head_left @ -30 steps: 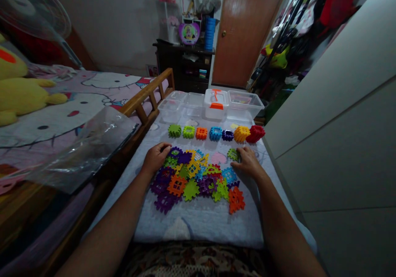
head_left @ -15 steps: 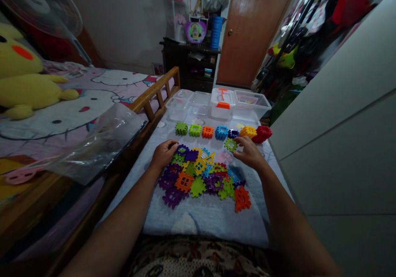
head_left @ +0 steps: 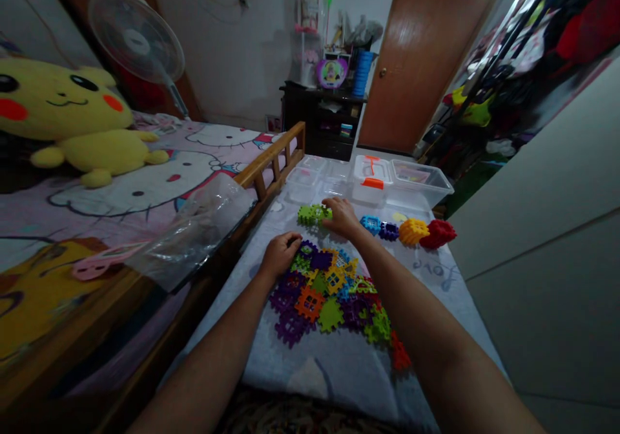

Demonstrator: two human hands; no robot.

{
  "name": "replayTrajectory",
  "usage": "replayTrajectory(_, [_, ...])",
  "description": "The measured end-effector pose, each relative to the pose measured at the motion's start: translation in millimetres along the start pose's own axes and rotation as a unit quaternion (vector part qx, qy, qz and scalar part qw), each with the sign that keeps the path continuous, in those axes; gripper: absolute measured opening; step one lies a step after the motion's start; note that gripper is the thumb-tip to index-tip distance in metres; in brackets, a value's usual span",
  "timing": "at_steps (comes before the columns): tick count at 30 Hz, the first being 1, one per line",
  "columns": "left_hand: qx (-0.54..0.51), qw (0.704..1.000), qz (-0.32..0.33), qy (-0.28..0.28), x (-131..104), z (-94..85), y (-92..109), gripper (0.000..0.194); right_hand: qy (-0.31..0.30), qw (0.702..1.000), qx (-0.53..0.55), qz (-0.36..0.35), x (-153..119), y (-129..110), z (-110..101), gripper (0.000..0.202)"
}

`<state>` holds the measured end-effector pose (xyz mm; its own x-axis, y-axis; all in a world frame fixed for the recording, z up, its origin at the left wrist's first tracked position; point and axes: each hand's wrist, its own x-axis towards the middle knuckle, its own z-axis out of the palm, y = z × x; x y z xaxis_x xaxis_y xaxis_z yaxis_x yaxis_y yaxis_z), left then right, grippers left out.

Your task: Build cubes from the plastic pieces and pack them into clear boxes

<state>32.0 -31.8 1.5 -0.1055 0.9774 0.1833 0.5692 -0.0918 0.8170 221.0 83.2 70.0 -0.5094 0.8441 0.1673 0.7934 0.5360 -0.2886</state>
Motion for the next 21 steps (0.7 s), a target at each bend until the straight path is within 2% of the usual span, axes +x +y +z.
replayTrajectory(7, [-0.006,1.000,0.005,0.000,0.0,-0.1,0.6,0.031,-0.009,1.000,-0.023,0.015,26.1,-18.3,17.3,0.048])
replayTrajectory(13, [0.000,1.000,0.004,0.002,0.3,-0.6,3.1,0.030,-0.033,0.999,-0.034,0.027,30.9,-16.8,23.5,0.049])
replayTrajectory(21, [0.001,1.000,-0.003,0.003,-0.2,-1.1,4.0,0.030,-0.032,0.999,-0.005,0.025,31.3,-16.6,25.3,0.053])
